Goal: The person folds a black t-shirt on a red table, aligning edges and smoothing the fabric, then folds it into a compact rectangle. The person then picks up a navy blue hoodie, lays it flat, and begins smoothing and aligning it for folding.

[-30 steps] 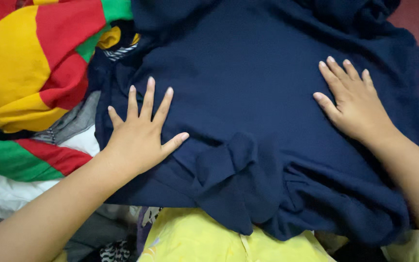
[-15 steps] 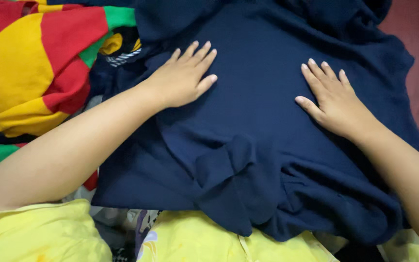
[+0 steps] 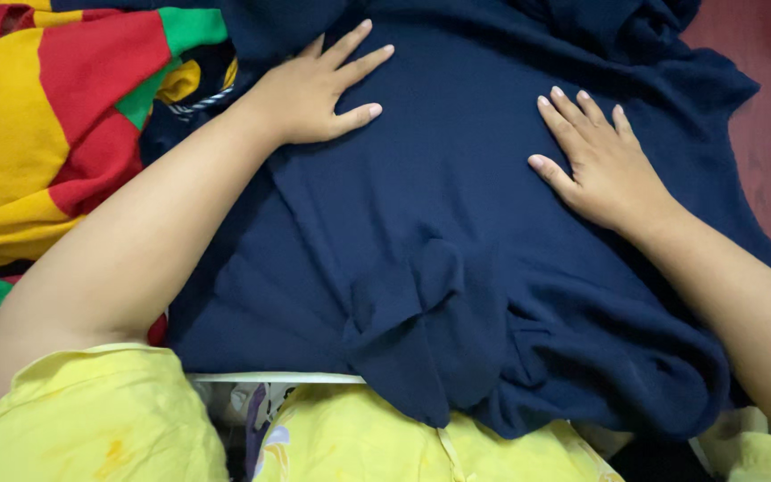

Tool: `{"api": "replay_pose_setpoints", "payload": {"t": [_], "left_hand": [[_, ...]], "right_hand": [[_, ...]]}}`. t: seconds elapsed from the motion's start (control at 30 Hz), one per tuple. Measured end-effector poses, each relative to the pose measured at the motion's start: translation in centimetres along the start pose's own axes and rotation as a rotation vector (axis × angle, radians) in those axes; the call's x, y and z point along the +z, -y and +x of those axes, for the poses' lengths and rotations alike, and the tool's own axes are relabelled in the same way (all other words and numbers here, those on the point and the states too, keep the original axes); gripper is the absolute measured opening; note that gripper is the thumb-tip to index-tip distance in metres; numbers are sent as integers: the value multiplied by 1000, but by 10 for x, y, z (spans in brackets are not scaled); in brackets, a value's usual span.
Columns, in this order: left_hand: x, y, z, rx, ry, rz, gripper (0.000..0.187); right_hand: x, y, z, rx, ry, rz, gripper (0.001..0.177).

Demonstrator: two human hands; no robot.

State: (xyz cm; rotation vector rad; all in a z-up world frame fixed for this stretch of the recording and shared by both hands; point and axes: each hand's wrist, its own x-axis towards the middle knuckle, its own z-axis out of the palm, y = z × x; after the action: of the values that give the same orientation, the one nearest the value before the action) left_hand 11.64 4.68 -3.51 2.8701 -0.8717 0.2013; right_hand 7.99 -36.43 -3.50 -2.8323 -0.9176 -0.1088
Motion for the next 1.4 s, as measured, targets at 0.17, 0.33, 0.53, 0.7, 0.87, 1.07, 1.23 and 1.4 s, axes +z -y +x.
{"api": "replay_pose_setpoints", "payload": {"t": [0.17,0.33,0.53,0.7,0.87,1.07,1.23,1.4], "left_hand": [[-2,2,4,24,-73,-12,68],[-16,-45,-15,119,-258,458,61],[-21,-134,-61,418,-7,-16,70],[-32,-140,-67,399,98,-203,77],[-43,-143,-69,348,93,-152,79],[-73,-156,-83,406,-2,-301,38],[-94,-170,-94,281,243,-527,15],[-107,-169,-117,94,428,-589,23]], "right_hand": [[-9,3,-1,-46,-7,-24,70],[-31,22,-24,-111,-5,30,72],[-28,67,-64,-301,140,158,72],[-30,69,-70,-281,158,67,71],[-48,71,-80,-200,82,21,67],[-89,105,-108,-208,169,573,79],[-86,135,-108,-275,229,523,66],[-80,132,-108,-216,203,489,13]]}}
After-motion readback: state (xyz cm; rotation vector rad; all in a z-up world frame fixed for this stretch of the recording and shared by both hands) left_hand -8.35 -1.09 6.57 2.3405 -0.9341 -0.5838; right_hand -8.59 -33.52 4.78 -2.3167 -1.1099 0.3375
